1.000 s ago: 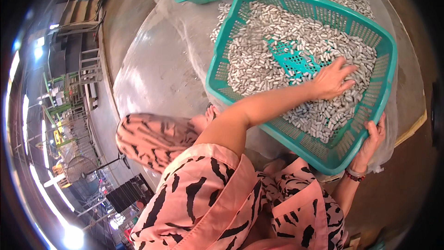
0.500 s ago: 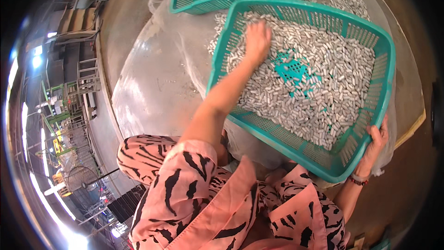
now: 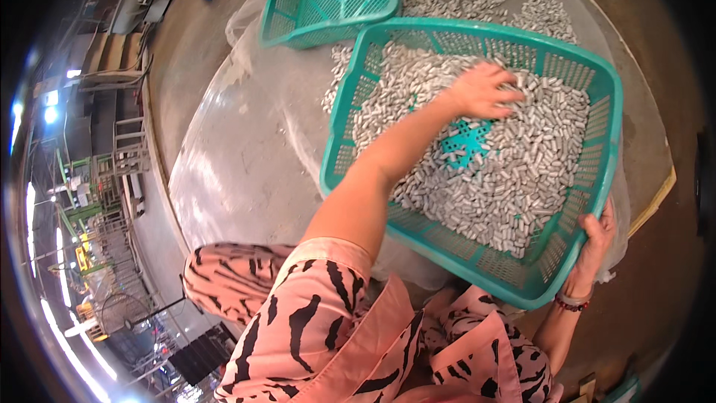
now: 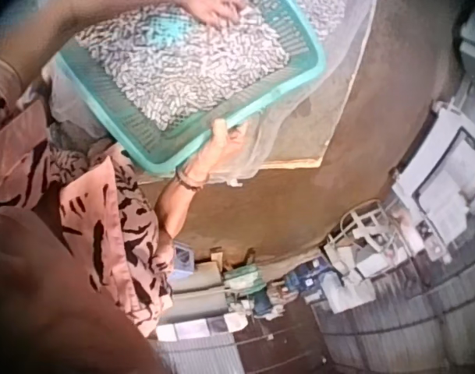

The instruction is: The person sorts small metal parts from a pile on the floor into a green basket and then carries the basket to a machine and pours the parts into it.

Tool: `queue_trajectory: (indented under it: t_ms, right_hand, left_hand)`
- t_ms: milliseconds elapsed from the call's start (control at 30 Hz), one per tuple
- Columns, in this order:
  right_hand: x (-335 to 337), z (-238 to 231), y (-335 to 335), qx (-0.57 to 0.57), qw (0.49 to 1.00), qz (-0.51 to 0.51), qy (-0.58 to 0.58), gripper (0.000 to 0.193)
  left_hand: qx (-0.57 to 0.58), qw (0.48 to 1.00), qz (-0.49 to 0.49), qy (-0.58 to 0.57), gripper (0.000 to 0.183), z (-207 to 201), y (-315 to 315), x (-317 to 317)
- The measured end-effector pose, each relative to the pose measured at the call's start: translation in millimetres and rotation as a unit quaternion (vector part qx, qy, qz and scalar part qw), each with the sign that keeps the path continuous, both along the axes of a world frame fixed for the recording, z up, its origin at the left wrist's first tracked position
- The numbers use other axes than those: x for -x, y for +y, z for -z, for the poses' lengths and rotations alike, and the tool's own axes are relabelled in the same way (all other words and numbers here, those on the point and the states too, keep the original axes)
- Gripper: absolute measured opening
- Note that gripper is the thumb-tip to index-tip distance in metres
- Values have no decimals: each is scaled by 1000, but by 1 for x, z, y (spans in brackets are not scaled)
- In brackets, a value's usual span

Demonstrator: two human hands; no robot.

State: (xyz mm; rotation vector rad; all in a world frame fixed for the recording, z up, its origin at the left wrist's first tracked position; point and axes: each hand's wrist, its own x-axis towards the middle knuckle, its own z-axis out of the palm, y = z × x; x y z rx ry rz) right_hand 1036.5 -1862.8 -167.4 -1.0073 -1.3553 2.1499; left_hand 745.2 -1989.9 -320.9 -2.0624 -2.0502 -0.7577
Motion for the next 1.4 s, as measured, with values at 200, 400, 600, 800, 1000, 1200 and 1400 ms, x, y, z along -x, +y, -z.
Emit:
queue_trajectory:
  t_ms: [200, 400, 600, 800, 1000, 1200, 1400]
  right_hand:
    - [-2, 0, 3, -39, 998, -1, -46, 49]
    - [-7, -5, 6, 29, 999, -39, -17, 48]
    - [1, -8, -1, -4, 999, 4, -38, 37]
    - [3, -15, -6, 15, 1000, 3, -26, 40]
    - [-3, -10, 3, -2, 999, 11, -52, 44]
    - [-5, -7, 4, 15, 999, -9, -34, 46]
    - [0, -9, 2, 47, 999, -2, -16, 42]
  left_hand:
    - [125, 959, -238, 85, 45, -10, -138, 55]
    - [92, 876, -447, -156, 39, -10, -195, -45]
    - [162, 678, -593, -402, 71, -39, -147, -128]
    - [-68, 904, -282, -315, 51, -22, -43, -140]
    - [41, 992, -115, -2, 40, -2, 16, -7]
    - [109, 963, -180, 166, 45, -18, -136, 37]
    - [356, 894, -264, -65, 66, -29, -197, -88]
